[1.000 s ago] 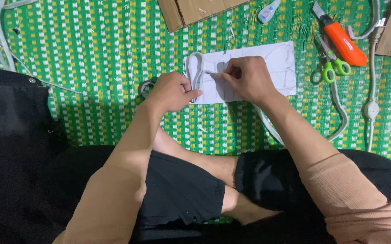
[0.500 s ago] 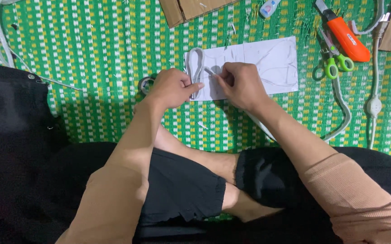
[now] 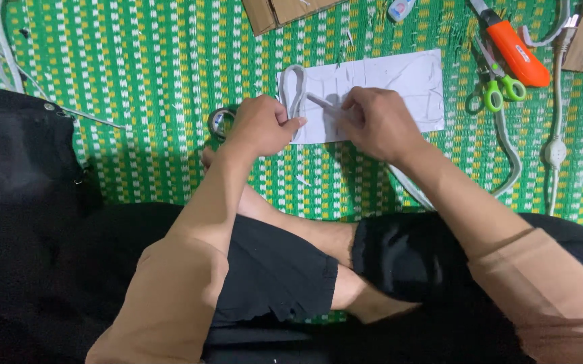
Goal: Assembling a decorative light by gluing a flexible LED strip onto a paper template
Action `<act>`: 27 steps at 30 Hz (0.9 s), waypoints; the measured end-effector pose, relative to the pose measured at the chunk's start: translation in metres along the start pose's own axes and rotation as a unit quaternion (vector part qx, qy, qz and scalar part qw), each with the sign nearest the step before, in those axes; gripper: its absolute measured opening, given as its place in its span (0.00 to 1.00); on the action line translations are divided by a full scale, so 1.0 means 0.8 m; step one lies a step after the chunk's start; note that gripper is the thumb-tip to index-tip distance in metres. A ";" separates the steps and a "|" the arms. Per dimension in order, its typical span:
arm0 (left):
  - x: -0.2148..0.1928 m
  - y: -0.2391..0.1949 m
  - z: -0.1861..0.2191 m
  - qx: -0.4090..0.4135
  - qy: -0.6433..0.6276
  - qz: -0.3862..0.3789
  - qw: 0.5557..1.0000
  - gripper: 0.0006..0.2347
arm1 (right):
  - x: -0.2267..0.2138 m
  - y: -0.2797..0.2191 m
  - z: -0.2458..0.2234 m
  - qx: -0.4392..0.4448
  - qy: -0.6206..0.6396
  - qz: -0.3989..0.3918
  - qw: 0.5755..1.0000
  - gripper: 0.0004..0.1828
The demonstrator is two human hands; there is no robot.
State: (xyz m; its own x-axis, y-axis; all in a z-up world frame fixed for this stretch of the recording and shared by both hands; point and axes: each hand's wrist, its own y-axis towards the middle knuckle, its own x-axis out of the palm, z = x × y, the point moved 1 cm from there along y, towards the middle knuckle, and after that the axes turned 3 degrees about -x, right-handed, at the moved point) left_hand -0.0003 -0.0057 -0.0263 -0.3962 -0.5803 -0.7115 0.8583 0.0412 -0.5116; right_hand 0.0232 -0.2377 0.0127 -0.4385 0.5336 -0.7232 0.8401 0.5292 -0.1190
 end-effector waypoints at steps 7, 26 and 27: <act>-0.005 -0.002 0.004 0.003 0.005 -0.004 1.000 0.14 | -0.021 -0.050 0.025 0.022 -0.208 -0.064 0.976 0.18; -0.007 -0.009 0.009 0.028 -0.019 -0.020 0.999 0.15 | -0.027 -0.041 0.025 -0.008 -0.080 -0.040 0.996 0.10; -0.004 -0.007 0.007 0.032 -0.011 -0.012 0.999 0.16 | -0.023 -0.039 0.026 -0.033 -0.089 -0.040 0.995 0.10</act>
State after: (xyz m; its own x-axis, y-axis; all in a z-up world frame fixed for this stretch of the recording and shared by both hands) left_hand -0.0017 -0.0091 -0.0187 -0.4099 -0.5975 -0.6892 0.8682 -0.0237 -0.4957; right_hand 0.0118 -0.2778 0.0154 -0.4353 0.3664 -0.8223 0.7792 0.6109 -0.1403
